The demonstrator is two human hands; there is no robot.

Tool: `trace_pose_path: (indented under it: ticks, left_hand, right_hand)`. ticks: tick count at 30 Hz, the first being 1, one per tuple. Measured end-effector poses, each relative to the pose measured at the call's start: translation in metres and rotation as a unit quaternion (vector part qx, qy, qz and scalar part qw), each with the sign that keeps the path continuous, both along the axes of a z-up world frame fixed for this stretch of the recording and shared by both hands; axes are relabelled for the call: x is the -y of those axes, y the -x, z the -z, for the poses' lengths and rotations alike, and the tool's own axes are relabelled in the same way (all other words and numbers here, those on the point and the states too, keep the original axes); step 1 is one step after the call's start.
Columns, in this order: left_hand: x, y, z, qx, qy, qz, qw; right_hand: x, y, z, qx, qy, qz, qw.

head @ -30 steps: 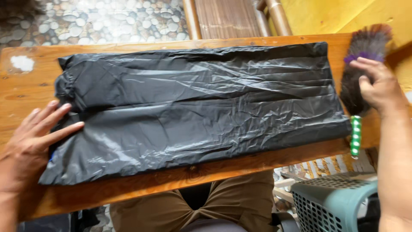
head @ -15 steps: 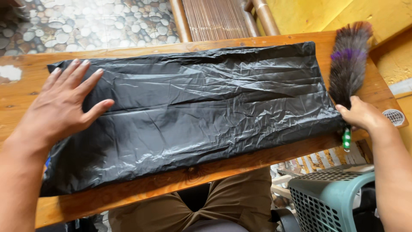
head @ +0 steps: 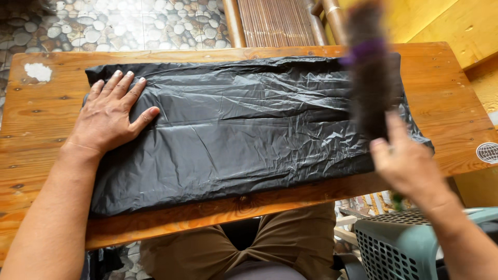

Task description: The person uses a brush to sweep a large black plastic sheet on a wooden table. They then fold the sheet in half lengthwise and continue to fold it into a smaller, compact rectangular bundle by hand.

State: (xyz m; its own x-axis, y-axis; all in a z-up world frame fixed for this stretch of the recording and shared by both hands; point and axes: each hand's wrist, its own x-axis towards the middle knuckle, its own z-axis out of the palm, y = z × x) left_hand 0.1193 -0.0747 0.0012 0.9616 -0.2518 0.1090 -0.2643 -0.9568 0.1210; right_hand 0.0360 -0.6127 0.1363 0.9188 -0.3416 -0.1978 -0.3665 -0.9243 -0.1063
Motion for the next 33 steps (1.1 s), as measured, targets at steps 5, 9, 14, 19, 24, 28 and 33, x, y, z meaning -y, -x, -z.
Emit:
trace_pose_path:
  ticks: [5,9,14,19,24,28,33]
  left_hand:
    - [0.003,0.002,-0.005,-0.029,0.000,-0.023,0.999]
    - [0.001,0.002,-0.004,-0.028,-0.017,-0.011,0.999]
    - [0.000,0.005,-0.005,-0.027,0.007,-0.024,0.999]
    - [-0.001,0.006,-0.008,-0.044,0.031,-0.031,0.998]
    - [-0.004,0.003,-0.003,-0.037,0.052,-0.033,0.997]
    - [-0.008,-0.001,-0.009,-0.071,0.138,-0.053,0.987]
    - [-0.007,0.010,-0.044,-0.098,0.281,-0.067,0.952]
  right_hand:
    - [-0.082,0.062,0.072,0.087,-0.074,-0.403,0.908]
    - [-0.111,0.069,0.078,0.049,-0.070,-0.514,0.853]
    - [-0.063,0.046,0.062,-0.160,0.047,-0.200,0.965]
    - [0.056,0.027,0.059,-0.112,0.116,-0.063,0.985]
    - [-0.002,0.039,0.022,-0.043,0.118,-0.051,0.991]
    - [-0.106,0.063,0.022,-0.201,-0.004,-0.076,0.977]
    - [-0.160,0.090,0.060,-0.122,-0.177,-0.489,0.845]
